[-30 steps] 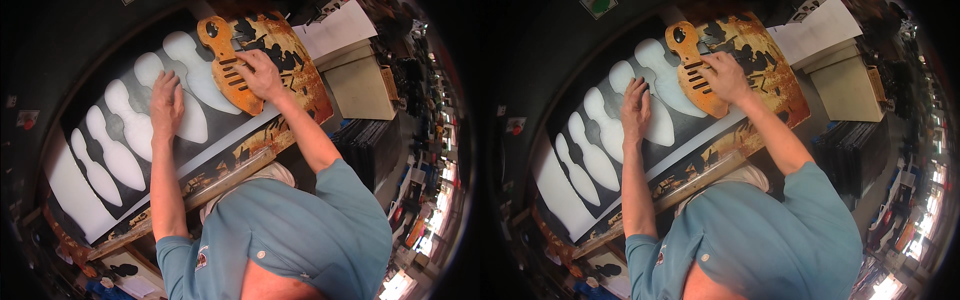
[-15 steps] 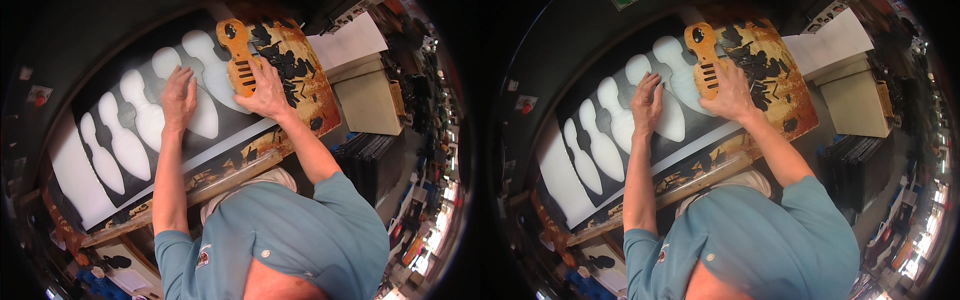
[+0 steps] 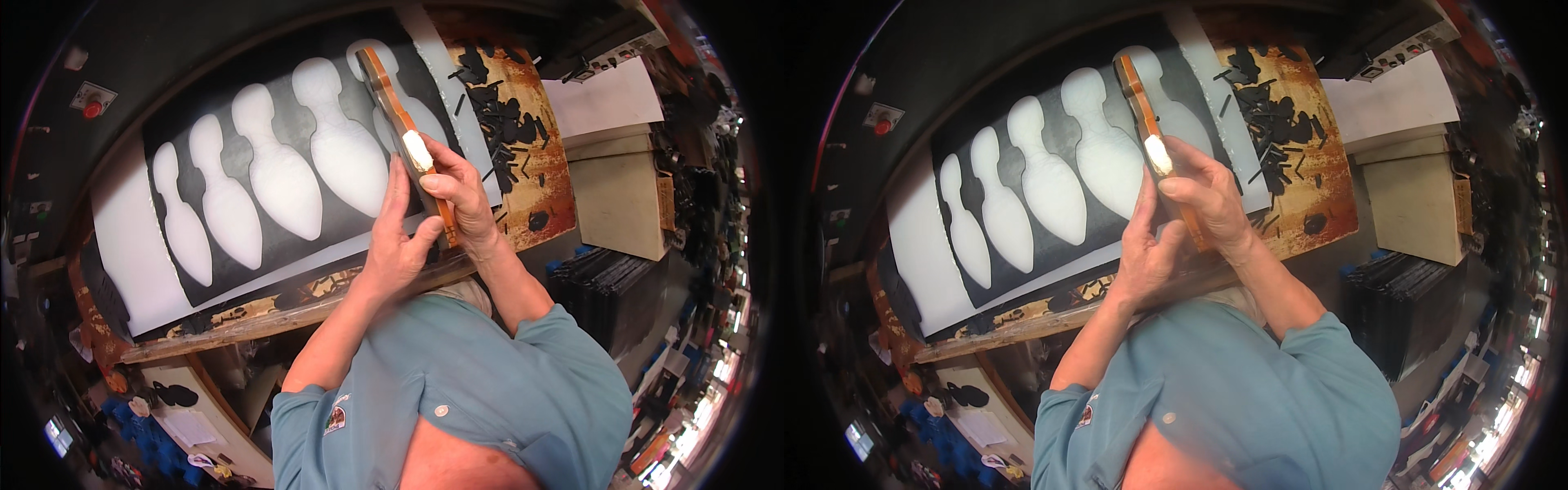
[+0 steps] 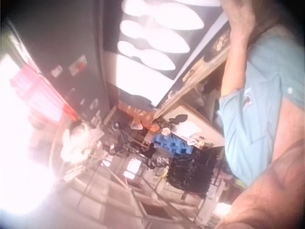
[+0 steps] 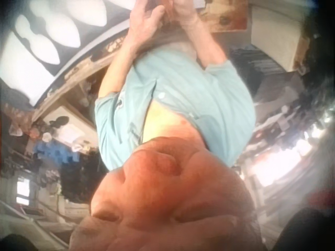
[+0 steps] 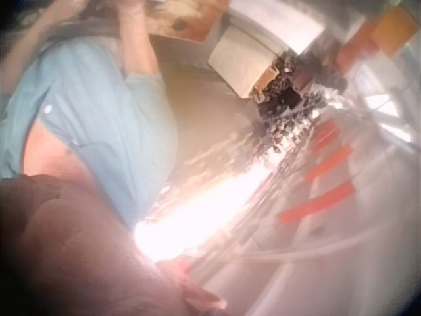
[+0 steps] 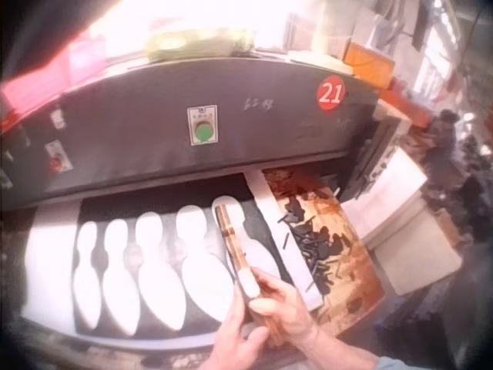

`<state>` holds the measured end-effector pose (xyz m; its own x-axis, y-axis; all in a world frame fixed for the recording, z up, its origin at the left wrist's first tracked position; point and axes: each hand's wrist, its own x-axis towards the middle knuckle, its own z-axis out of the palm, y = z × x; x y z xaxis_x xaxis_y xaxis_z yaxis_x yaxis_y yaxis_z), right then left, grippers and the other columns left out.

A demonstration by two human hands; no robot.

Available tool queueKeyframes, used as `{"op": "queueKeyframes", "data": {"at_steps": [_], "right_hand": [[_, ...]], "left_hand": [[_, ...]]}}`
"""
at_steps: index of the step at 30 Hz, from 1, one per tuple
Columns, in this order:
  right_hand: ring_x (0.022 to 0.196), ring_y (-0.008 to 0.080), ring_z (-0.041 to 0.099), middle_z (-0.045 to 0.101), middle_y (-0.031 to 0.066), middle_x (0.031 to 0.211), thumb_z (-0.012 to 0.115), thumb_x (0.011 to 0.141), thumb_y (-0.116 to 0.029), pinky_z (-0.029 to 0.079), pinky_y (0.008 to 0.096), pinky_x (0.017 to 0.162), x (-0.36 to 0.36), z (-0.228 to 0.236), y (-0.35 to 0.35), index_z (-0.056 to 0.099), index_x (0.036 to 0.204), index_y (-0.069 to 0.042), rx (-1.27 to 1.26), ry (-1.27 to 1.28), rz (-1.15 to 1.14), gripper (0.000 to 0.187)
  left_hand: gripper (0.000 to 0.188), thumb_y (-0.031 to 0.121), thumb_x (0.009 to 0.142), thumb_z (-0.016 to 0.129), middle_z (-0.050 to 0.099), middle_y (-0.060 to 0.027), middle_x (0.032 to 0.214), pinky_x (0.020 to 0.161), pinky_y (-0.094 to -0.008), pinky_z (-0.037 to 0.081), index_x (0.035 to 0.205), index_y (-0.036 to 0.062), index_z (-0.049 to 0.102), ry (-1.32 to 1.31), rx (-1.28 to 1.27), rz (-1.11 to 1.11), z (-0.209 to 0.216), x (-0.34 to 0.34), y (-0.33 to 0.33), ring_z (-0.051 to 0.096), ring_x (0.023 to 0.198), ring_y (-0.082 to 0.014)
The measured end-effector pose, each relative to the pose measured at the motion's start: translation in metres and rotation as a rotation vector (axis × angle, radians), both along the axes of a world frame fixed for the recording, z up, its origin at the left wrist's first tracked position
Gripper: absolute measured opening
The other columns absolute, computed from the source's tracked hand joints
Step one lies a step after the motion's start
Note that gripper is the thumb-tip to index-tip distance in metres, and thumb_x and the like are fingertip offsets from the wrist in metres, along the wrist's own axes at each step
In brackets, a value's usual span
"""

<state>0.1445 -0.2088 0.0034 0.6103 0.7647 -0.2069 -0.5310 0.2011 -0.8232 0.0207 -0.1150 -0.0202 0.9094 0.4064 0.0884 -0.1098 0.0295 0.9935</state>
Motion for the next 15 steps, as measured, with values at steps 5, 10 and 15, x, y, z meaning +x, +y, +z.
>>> {"op": "queueKeyframes", "data": {"at_steps": [5, 10, 15], "right_hand": [[0.119, 0.0174, 0.064, 0.066, 0.0109, 0.131, 0.074, 0.091, -0.027, 0.050, 0.0317, 0.106, -0.006, -0.002, 0.013, 0.049, 0.155, 0.010, -0.033, -0.027, 0.090, 0.078], [0.118, 0.0220, 0.068, 0.068, 0.0183, 0.131, 0.073, 0.087, -0.035, 0.052, 0.0331, 0.108, 0.003, 0.006, 0.013, 0.053, 0.150, 0.011, -0.043, -0.031, 0.050, 0.081], [0.137, 0.0287, 0.059, 0.057, 0.0231, 0.149, 0.084, 0.081, -0.024, 0.045, 0.0377, 0.118, 0.016, -0.002, 0.004, 0.049, 0.154, 0.012, -0.212, -0.442, -0.009, 0.089]], "left_hand": [[0.039, 0.015, 0.115, 0.048, 0.069, -0.0197, 0.140, 0.113, -0.0353, 0.047, 0.142, -0.0101, 0.061, 0.045, 0.040, 0.275, -0.008, -0.029, 0.007, 0.064, 0.132, -0.0245], [0.040, 0.029, 0.117, 0.052, 0.049, 0.0062, 0.081, 0.068, -0.0273, 0.040, 0.086, 0.0045, 0.056, 0.215, -0.209, 0.833, -0.030, -0.079, 0.072, 0.043, 0.078, -0.0069], [0.034, 0.021, 0.114, 0.055, 0.073, -0.0096, 0.120, 0.098, -0.0309, 0.051, 0.131, -0.0072, 0.064, 0.214, -0.229, 0.714, -0.035, -0.153, 0.113, 0.065, 0.108, -0.0141]]}}
